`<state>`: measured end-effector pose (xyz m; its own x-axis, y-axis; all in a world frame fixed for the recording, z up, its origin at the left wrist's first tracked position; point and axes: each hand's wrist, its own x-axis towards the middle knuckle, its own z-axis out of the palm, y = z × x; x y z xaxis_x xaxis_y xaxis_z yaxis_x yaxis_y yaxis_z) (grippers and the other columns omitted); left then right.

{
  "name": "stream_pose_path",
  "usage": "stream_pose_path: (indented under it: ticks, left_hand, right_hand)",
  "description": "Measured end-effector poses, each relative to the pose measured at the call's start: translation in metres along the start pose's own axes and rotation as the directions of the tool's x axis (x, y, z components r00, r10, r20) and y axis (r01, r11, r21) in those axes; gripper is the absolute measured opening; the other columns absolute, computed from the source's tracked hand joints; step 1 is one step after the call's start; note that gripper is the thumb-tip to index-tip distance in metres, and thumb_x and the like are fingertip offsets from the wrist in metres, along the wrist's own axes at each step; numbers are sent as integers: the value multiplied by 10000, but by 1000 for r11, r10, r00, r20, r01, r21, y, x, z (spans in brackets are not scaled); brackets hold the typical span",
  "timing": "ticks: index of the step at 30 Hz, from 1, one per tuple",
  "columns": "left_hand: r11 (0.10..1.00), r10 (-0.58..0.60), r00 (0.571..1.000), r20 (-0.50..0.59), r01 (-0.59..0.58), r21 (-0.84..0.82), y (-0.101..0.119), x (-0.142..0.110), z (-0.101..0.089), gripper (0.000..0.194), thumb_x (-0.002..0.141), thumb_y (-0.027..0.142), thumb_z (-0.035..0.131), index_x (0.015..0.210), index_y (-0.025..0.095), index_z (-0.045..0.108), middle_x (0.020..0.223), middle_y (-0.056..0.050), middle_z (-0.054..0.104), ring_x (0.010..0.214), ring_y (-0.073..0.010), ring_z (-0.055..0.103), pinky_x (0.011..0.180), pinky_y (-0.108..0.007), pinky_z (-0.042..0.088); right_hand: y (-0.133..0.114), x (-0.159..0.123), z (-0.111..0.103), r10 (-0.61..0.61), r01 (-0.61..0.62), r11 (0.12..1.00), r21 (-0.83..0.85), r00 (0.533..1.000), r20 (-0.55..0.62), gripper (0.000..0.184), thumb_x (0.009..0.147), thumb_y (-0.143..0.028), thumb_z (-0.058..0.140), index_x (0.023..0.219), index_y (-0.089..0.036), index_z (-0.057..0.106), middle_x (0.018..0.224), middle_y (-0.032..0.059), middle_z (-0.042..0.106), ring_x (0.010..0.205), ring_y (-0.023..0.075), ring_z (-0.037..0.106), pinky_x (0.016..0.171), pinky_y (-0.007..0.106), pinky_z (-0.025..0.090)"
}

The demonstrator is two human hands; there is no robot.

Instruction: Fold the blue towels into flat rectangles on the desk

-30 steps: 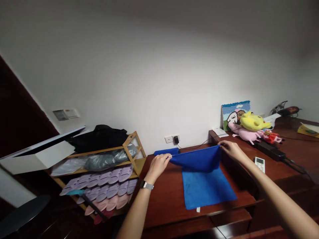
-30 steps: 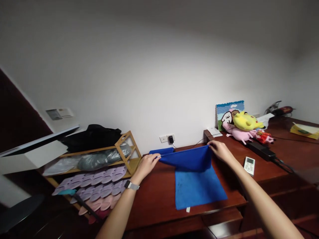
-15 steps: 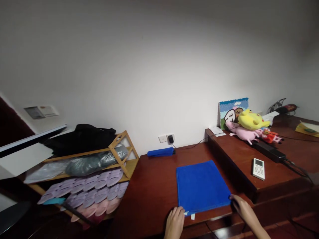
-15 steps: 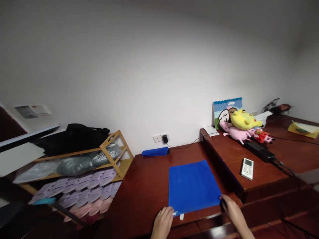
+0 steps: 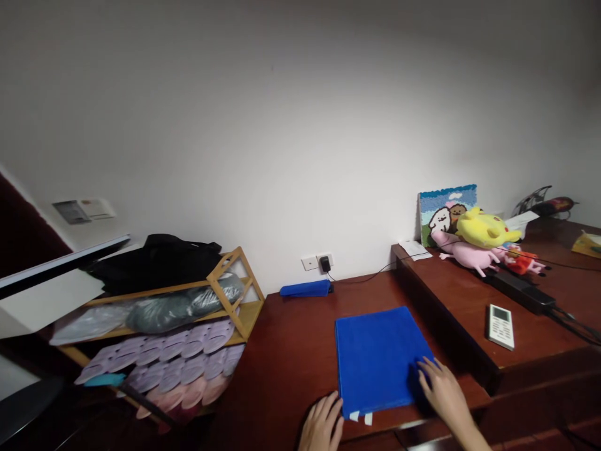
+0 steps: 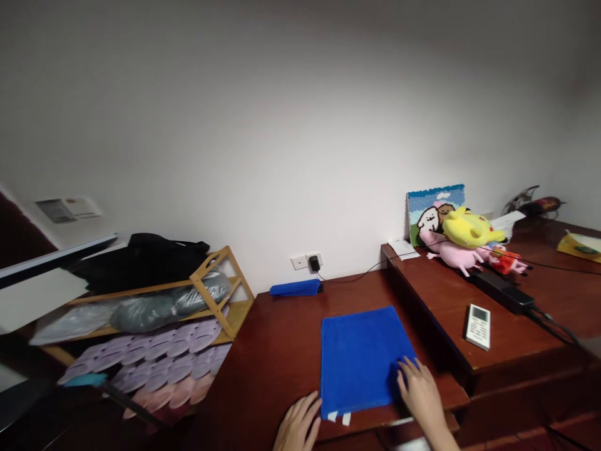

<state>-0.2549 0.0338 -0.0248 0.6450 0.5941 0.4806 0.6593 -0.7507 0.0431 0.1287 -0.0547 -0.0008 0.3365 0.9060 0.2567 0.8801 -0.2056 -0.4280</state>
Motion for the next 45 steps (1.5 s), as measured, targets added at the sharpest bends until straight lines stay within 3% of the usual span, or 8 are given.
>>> stream_pose_path:
  ticks: [7, 11, 15, 28, 32, 35, 39, 45]
  left_hand:
    - [915, -359, 933, -13, 355, 193, -158, -8, -12, 486, 999, 393, 390, 1397, 237, 620, 1430, -65, 649, 1326, -260, 599, 1124, -476, 491]
    - [823, -504, 863, -8, 483, 299, -251, -27, -12, 560, 971, 393, 339, 1428, 188, 589, 1462, -106, 615, 1374, -298, 549, 1144, -530, 436]
    - [812, -525, 851, 17, 494, 309, -299, -39, -6, 589, 964, 430, 343, 1432, 164, 582, 1476, -127, 598, 1389, -325, 529, 1140, -546, 428]
    - [828, -533, 846, -25, 527, 190, -289, -49, -5, 501, 1007, 379, 454, 1495, 278, 506, 1552, -67, 529, 1444, -278, 466, 1155, -521, 441]
    - [826, -541, 841, -12, 534, 178, -287, -50, -6, 518, 1004, 379, 475, 1515, 297, 479, 1567, -61, 510, 1443, -296, 465, 1150, -535, 445]
    - [830, -536, 844, -7, 529, 179, -287, -51, -6, 516, 1006, 383, 475, 1513, 290, 483, 1566, -68, 511, 1435, -302, 474, 1146, -543, 450]
    - [831, -533, 846, -19, 528, 176, -293, -57, -1, 509, 1007, 361, 456, 1514, 316, 479, 1557, -54, 523, 1419, -296, 497, 1121, -539, 483]
    - [826, -538, 843, -20, 532, 188, -299, -63, 8, 512, 1004, 375, 452, 1511, 315, 487, 1566, -48, 512, 1424, -296, 491, 1126, -534, 479]
  right_hand:
    - [-134, 31, 79, -20, 35, 996, -80, 984, 176, 631, 931, -703, 422, 1510, -453, 446, 1644, -26, 336, 1519, 448, 220, 1153, 789, 167]
    - [-132, 51, 120, 6, 16, 991, -131, 985, 170, 606, 928, -684, 435, 1500, -485, 444, 1631, -23, 370, 1514, 441, 248, 1143, 804, 124]
    - [-112, 103, 132, 27, 5, 986, -166, 981, 191, 657, 933, -728, 370, 1537, -472, 374, 1654, -38, 333, 1537, 414, 202, 1169, 771, 101]
    - [-60, 281, 162, 72, 35, 957, -286, 933, 353, 674, 947, -678, 330, 1580, -449, 293, 1702, -53, 207, 1562, 381, 124, 1184, 724, 139]
    - [-121, 293, 176, -114, 156, 960, -233, 977, 181, 612, 1007, -471, 267, 1554, -247, 431, 1688, 54, 269, 1555, 314, 189, 1228, 562, 203]
    - [-200, 310, 199, -355, 382, 919, -99, 910, 214, 581, 1019, -391, 279, 1556, -224, 425, 1685, 48, 282, 1544, 264, 230, 1245, 443, 194]
    - [-278, 335, 236, -268, 311, 947, -76, 901, 341, 599, 1020, -425, 328, 1593, -253, 348, 1715, 26, 167, 1574, 306, 88, 1253, 495, 97]
    - [-311, 298, 256, -198, 242, 967, -83, 913, 357, 653, 1033, -473, 260, 1606, -165, 304, 1697, 89, 203, 1566, 343, 117, 1253, 516, 87]
